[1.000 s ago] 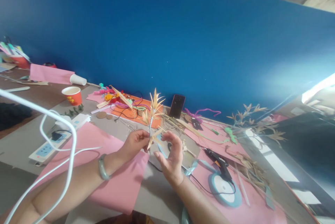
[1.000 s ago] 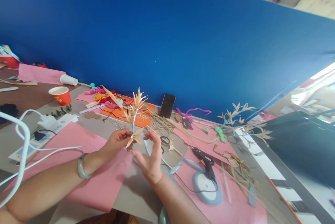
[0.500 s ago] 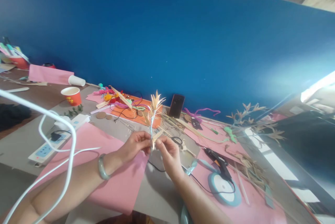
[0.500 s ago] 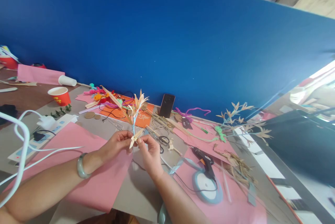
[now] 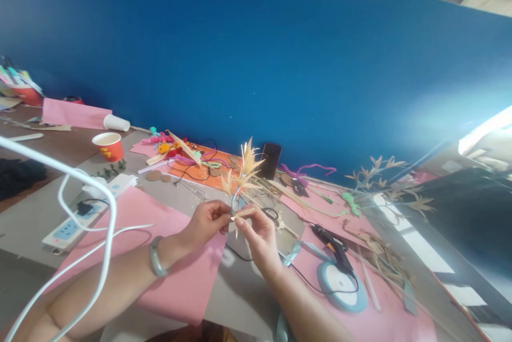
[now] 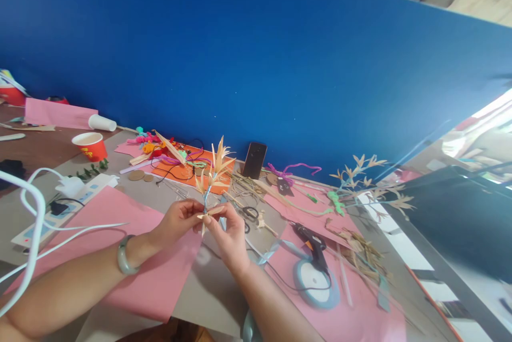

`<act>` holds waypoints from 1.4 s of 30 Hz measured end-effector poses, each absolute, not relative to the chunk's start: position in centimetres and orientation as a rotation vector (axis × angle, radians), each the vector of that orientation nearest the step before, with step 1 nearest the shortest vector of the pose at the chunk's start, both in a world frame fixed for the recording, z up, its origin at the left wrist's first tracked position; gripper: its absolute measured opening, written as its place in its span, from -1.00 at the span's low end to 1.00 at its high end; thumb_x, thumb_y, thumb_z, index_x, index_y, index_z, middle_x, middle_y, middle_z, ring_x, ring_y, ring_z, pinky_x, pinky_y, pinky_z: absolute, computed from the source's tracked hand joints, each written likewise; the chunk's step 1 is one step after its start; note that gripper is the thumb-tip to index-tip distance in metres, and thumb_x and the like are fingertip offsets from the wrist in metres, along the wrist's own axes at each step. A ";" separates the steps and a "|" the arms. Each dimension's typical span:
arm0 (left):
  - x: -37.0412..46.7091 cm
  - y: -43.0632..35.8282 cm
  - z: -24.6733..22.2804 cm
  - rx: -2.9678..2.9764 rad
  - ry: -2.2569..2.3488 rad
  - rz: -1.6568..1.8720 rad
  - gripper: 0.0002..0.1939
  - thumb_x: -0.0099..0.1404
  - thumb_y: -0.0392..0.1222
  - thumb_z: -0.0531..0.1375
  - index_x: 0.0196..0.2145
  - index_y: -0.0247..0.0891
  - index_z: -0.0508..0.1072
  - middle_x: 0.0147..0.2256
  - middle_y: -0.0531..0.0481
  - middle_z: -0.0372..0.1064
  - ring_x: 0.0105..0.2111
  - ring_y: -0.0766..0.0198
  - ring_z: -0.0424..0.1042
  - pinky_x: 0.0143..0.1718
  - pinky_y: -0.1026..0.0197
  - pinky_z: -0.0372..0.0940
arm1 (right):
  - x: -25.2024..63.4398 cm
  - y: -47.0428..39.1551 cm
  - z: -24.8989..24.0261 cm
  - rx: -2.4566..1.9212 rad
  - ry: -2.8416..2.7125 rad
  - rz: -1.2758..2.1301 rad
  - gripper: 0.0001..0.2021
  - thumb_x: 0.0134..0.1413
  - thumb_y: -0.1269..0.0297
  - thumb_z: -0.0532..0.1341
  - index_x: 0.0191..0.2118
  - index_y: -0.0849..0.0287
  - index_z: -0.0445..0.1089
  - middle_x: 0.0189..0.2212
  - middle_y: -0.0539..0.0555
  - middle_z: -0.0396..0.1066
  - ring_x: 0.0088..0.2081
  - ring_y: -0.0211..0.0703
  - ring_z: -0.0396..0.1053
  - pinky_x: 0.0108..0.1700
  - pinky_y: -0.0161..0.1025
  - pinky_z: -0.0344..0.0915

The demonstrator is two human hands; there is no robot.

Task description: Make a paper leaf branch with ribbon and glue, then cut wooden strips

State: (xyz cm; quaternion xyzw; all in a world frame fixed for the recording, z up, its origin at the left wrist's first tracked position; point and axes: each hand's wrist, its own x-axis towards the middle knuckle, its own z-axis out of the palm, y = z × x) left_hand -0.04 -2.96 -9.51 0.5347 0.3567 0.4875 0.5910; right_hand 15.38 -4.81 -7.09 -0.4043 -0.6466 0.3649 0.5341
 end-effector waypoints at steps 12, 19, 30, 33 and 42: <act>-0.3 -2.7 -9.0 1.184 0.841 1.136 -0.73 0.08 -0.06 0.31 -0.44 -0.33 0.39 -0.62 0.07 0.34 -0.61 0.37 0.31 -0.49 0.29 0.25 | 15.3 -4.4 -7.9 -1.003 -1.292 0.837 -0.74 0.20 0.11 0.07 -0.37 0.16 0.33 -0.49 -0.02 0.29 -0.41 -0.23 0.25 -0.27 -0.24 0.24; -0.4 -2.6 -8.1 1.022 0.850 1.191 -0.74 -0.01 -0.11 0.35 -0.47 -0.31 0.38 -0.53 0.08 0.33 -0.59 0.42 0.27 -0.56 0.33 0.16 | 15.3 -3.9 -8.2 -1.080 -1.616 0.830 -0.87 -0.03 0.26 0.23 -0.35 0.19 0.41 -0.46 0.02 0.38 -0.40 -0.19 0.27 -0.31 -0.26 0.25; -1.3 -2.4 -8.5 1.247 0.756 1.069 -0.73 0.08 -0.08 0.30 -0.33 -0.30 0.42 -0.61 0.16 0.17 -0.61 0.44 0.17 -0.56 0.34 0.07 | 14.9 -3.9 -9.1 -1.128 -1.505 1.049 -0.81 0.01 0.19 0.25 -0.49 0.19 0.41 -0.66 -0.07 0.24 -0.58 -0.29 0.13 -0.51 -0.32 0.13; -2.1 -1.9 -8.0 1.209 0.678 1.152 -0.66 0.13 0.03 0.25 -0.28 -0.31 0.40 -0.58 0.11 0.23 -0.59 0.41 0.20 -0.53 0.31 0.10 | 15.2 -3.7 -9.3 -1.155 -1.504 1.035 -0.81 0.02 0.22 0.24 -0.51 0.19 0.39 -0.70 -0.10 0.16 -0.60 -0.32 0.08 -0.53 -0.33 0.07; -3.0 -1.1 -6.6 1.021 0.577 1.192 -0.66 0.15 0.04 0.24 -0.42 -0.35 0.42 -0.61 0.07 0.24 -0.65 0.42 0.21 -0.60 0.32 0.06 | 15.3 -3.6 -9.1 -1.209 -1.596 0.983 -0.77 0.03 0.17 0.23 -0.52 0.19 0.36 -0.68 -0.09 0.22 -0.57 -0.29 0.15 -0.46 -0.32 0.10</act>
